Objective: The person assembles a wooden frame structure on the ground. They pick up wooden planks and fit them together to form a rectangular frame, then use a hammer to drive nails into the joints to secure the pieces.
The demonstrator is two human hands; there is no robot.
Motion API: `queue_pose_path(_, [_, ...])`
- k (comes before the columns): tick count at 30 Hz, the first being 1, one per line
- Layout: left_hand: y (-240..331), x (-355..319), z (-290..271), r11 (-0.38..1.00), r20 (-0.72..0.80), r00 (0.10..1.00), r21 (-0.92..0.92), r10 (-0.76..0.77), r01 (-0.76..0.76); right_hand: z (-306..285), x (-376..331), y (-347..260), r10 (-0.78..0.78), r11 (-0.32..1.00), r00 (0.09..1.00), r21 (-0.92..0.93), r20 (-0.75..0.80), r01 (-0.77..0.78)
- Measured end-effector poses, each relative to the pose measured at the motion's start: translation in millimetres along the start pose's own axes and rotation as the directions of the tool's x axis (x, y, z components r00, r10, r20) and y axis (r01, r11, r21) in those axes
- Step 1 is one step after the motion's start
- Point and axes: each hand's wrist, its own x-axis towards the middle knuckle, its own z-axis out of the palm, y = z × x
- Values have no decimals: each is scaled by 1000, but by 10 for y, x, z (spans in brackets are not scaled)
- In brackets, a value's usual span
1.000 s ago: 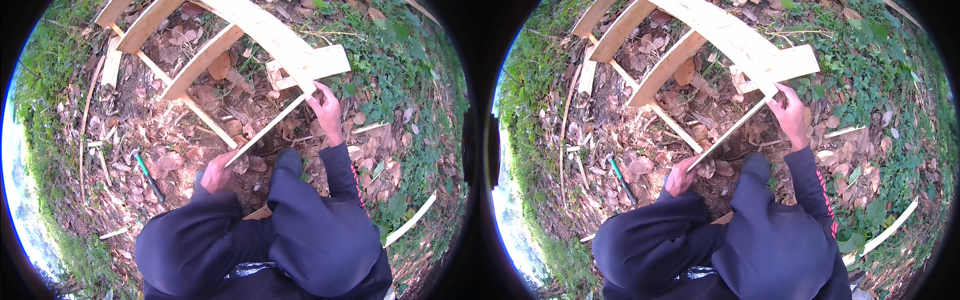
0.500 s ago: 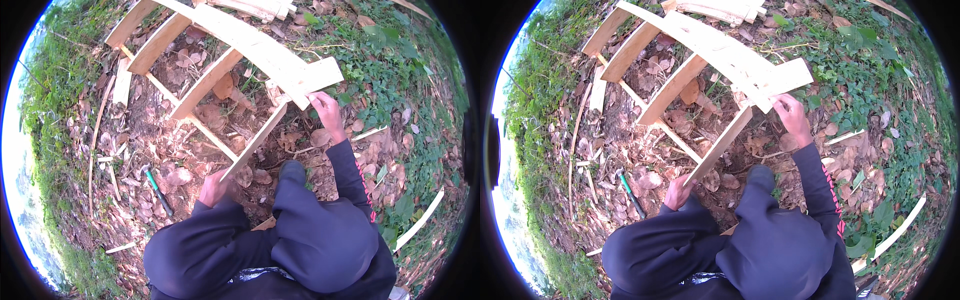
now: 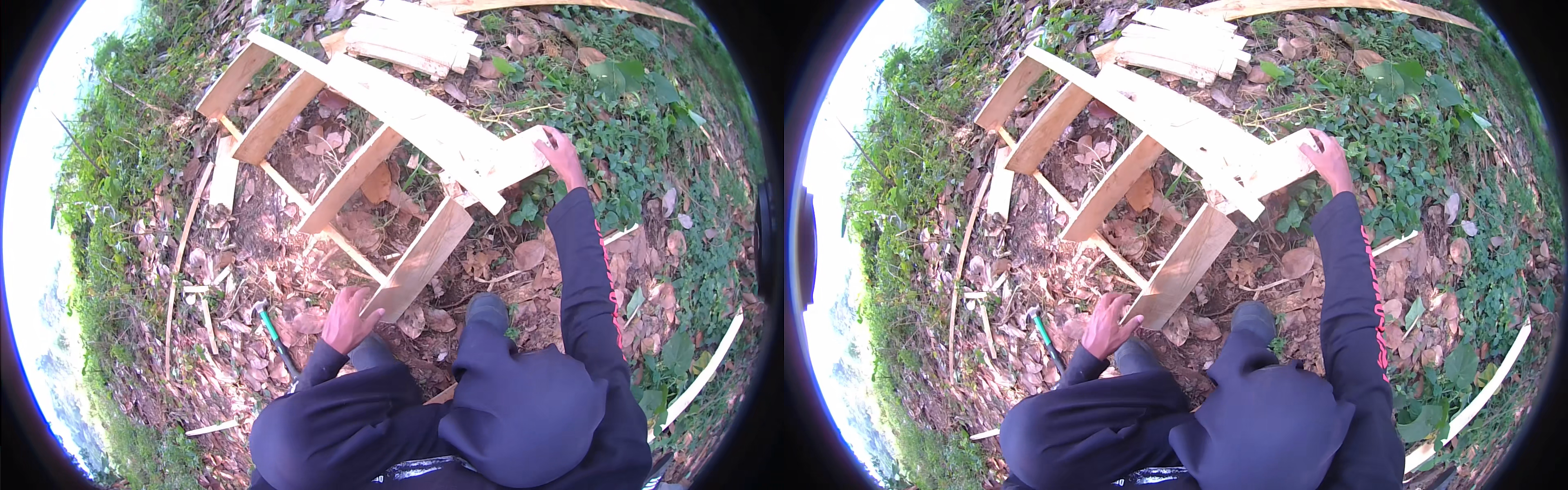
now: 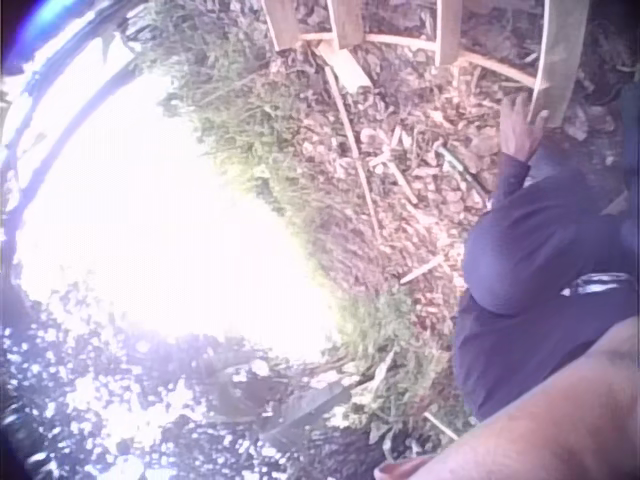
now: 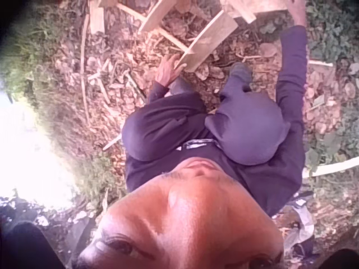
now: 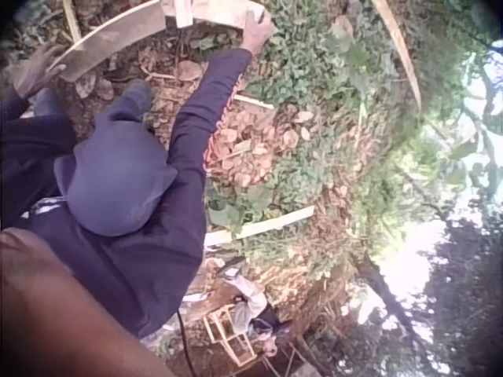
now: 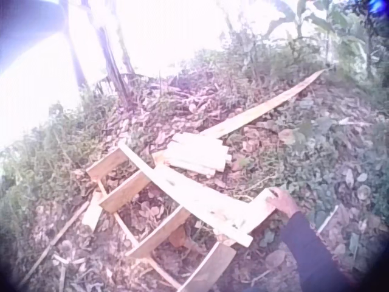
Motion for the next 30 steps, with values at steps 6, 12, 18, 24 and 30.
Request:
queue_pose_path(6, [93, 863, -990, 998, 98, 993, 4, 67, -68, 87, 118, 263, -24, 913, 988, 406, 152, -40])
queue_pose_path(12, [-322, 1427, -896, 921, -376, 900, 385, 219, -63, 98, 53, 129, 104, 903, 977, 393, 188, -172])
queue_pose_path(18, [-869, 1690, -731, 966, -235, 972, 250, -5, 66, 101, 111, 210, 94, 793, 939, 545, 331, -272])
queue_pose_path(24, [-934, 1493, -1092, 959, -257, 966, 269, -22, 94, 317, -160, 29, -97, 915, 981, 404, 170, 20])
queue_pose_path(30, [-1100, 1334, -1615, 933, -205, 976, 330, -77, 143, 537, -442, -620, 21, 942, 945, 310, 326, -128])
